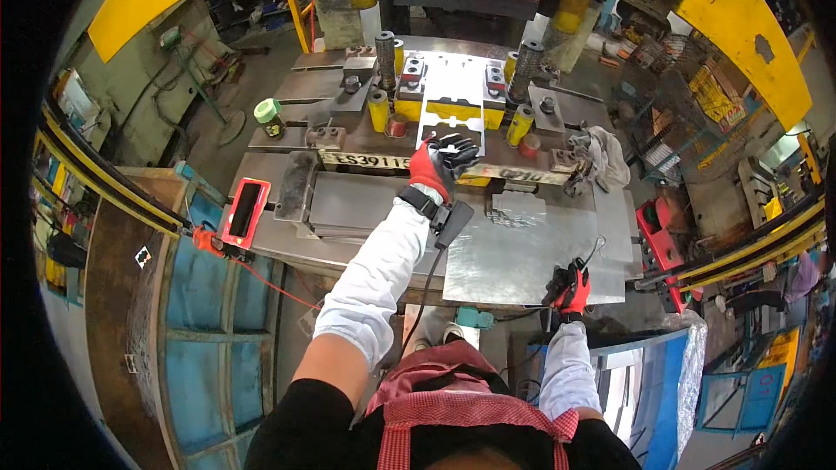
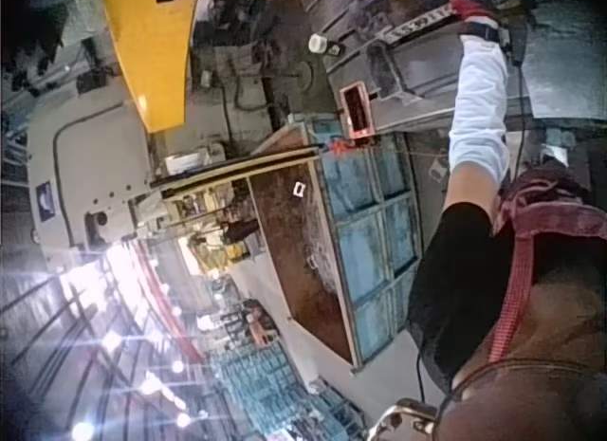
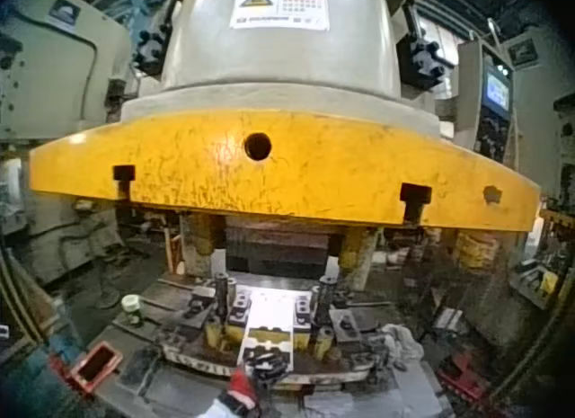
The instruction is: Operating a stamping press to shape metal sheets and sorting the resulting parts into bins.
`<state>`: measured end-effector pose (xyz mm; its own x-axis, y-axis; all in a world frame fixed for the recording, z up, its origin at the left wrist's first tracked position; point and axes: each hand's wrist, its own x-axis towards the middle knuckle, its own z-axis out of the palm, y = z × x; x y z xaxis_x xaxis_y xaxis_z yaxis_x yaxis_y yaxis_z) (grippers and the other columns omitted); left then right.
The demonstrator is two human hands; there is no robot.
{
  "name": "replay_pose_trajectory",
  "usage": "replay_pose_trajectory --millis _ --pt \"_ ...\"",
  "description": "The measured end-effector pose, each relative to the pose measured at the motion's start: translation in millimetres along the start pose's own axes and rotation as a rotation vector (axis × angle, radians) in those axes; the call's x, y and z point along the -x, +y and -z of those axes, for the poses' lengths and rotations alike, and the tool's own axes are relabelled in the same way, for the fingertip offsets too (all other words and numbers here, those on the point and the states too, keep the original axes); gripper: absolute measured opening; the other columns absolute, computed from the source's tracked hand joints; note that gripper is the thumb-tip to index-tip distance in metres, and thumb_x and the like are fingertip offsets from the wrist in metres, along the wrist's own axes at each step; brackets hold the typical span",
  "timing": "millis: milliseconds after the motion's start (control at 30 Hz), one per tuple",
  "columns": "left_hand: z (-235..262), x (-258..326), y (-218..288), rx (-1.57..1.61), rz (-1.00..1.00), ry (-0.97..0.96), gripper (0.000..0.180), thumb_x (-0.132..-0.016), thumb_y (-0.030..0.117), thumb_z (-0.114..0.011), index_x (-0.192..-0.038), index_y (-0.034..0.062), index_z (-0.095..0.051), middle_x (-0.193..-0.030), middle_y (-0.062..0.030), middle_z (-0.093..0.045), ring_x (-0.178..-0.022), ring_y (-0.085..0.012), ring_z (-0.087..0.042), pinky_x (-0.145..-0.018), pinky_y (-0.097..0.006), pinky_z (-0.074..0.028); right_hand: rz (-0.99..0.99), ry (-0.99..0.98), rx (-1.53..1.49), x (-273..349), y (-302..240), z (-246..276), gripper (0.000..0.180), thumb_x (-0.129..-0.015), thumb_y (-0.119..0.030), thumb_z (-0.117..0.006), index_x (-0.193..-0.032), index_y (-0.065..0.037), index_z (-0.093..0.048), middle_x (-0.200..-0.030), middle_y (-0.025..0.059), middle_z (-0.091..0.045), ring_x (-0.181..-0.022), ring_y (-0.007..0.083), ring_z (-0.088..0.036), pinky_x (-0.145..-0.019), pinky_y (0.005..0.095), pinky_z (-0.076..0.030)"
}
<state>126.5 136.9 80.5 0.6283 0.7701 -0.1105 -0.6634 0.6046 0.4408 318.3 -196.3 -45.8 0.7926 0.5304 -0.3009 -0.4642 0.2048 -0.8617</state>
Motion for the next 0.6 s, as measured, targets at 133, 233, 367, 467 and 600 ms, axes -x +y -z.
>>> replay_pose_trajectory --millis 133,233,367,467,600 --pt "-1.4 -0.6 -2.2 -0.013 -0.009 0.022 0.047 -0.092 0.029 -0.029 -0.113 -0.0095 -0.045 -0.108 -0.0274 -0.054 -0.093 -0.0418 -0.058 -0.084 -0.053 -0.048 0.021 0.038 -0.020 -1.1 1.7 -0.3 0.020 -0.084 -0.027 -0.055 -0.094 -0.013 -0.045 -0.058 0.0085 -0.052 -0.037 0.0184 -0.043 -0.035 0.0318 -0.038" --pt "-0.5 -0.5 -1.6 -0.013 -0.012 -0.044 0.052 -0.094 0.034 -0.024 -0.118 -0.0094 -0.041 -0.115 -0.0284 -0.050 -0.104 -0.0423 -0.052 -0.091 -0.053 -0.043 -0.047 -0.078 -0.120 -8.6 5.3 4.2 0.021 -0.084 -0.029 -0.056 -0.091 -0.013 -0.044 -0.058 0.0083 -0.051 -0.037 0.0181 -0.042 -0.035 0.0313 -0.037" --pt "-2.5 1.9 0.5 -0.135 -0.016 -0.092 0.055 -0.093 0.035 -0.022 -0.120 -0.0093 -0.040 -0.116 -0.0264 -0.051 -0.106 -0.0409 -0.052 -0.091 -0.051 -0.044 -0.060 -0.044 -0.133 -3.5 -0.5 2.6 0.022 -0.083 -0.029 -0.058 -0.093 -0.014 -0.044 -0.062 0.0093 -0.052 -0.038 0.0192 -0.044 -0.036 0.0333 -0.039" --pt "1.1 -2.8 2.5 -0.059 0.040 -0.004 0.052 -0.093 0.031 -0.022 -0.119 -0.0094 -0.042 -0.115 -0.0253 -0.052 -0.103 -0.0378 -0.055 -0.090 -0.050 -0.045 -0.022 0.006 -0.070 -6.1 4.5 3.1 0.023 -0.083 -0.029 -0.058 -0.097 -0.016 -0.045 -0.062 0.0100 -0.053 -0.038 0.0204 -0.044 -0.037 0.0345 -0.040" --pt "5.8 -8.3 -1.7 -0.084 0.033 0.017 0.053 -0.093 0.032 -0.023 -0.119 -0.0090 -0.042 -0.115 -0.0246 -0.052 -0.102 -0.0387 -0.055 -0.090 -0.050 -0.045 -0.008 0.004 -0.016 -8.5 5.5 8.8 0.026 -0.084 -0.026 -0.057 -0.105 -0.015 -0.047 -0.064 0.0107 -0.055 -0.041 0.0210 -0.046 -0.037 0.0351 -0.041"
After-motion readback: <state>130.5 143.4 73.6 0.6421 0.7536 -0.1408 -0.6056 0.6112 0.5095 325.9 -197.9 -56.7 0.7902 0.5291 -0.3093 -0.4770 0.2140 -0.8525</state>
